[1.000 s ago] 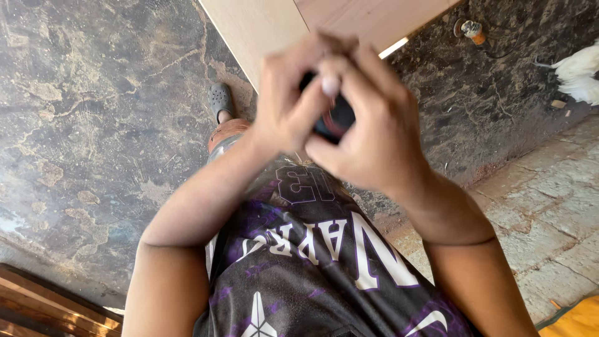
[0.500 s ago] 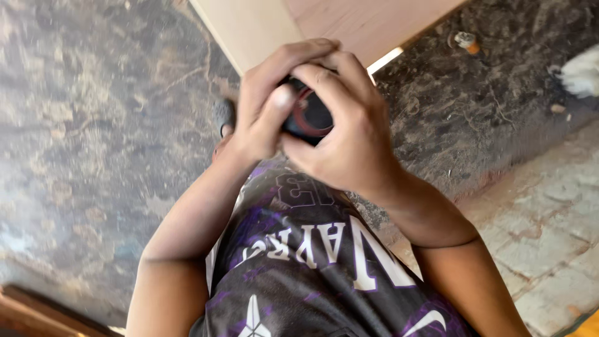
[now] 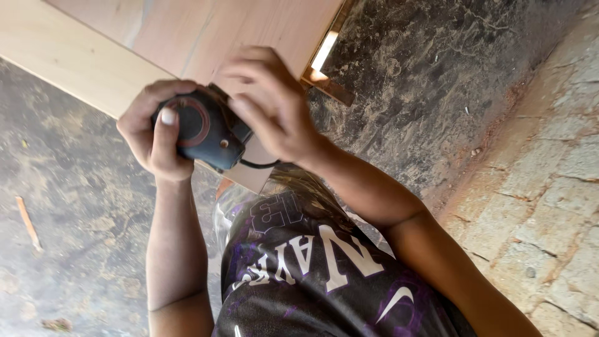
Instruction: The person uses an electric sander to smooth the surface of a large wooden board. They move the sander back and forth across the board and along its edges, occasionally adjusting their position to reach different areas.
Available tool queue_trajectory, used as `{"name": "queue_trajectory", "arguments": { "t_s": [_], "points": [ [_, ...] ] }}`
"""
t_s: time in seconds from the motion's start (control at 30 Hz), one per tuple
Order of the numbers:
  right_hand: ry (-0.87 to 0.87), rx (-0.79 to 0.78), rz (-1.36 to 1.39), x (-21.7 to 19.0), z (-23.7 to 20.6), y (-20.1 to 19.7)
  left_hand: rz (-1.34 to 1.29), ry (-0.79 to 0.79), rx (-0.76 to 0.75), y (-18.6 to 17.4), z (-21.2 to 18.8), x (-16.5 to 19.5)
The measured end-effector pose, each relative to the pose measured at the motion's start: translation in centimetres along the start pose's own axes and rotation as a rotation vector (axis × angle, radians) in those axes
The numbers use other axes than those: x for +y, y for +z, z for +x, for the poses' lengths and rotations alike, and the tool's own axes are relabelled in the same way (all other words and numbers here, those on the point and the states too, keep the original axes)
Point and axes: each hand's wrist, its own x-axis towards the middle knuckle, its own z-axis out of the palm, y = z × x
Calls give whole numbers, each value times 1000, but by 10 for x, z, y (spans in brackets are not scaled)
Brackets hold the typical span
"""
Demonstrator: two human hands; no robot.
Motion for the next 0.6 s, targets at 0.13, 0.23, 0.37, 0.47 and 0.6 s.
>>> {"name": "queue_trajectory", "arguments": {
  "t_s": [0.13, 0.23, 0.37, 0.47, 0.6],
  "points": [
    [429, 41, -33, 82, -47, -63, 3, 20, 44, 1, 7, -3],
    [600, -413, -92, 124, -87, -79, 174, 37, 68, -15, 16, -3],
    [359, -831, -316, 153, -126, -65, 98, -52, 7, -25, 28, -2],
    [713, -546, -126, 155, -127, -102, -9, -93, -9, -24, 28, -1],
    [851, -226, -489, 129, -86, -160, 20, 0, -37, -57, 43, -10]
  ]
}}
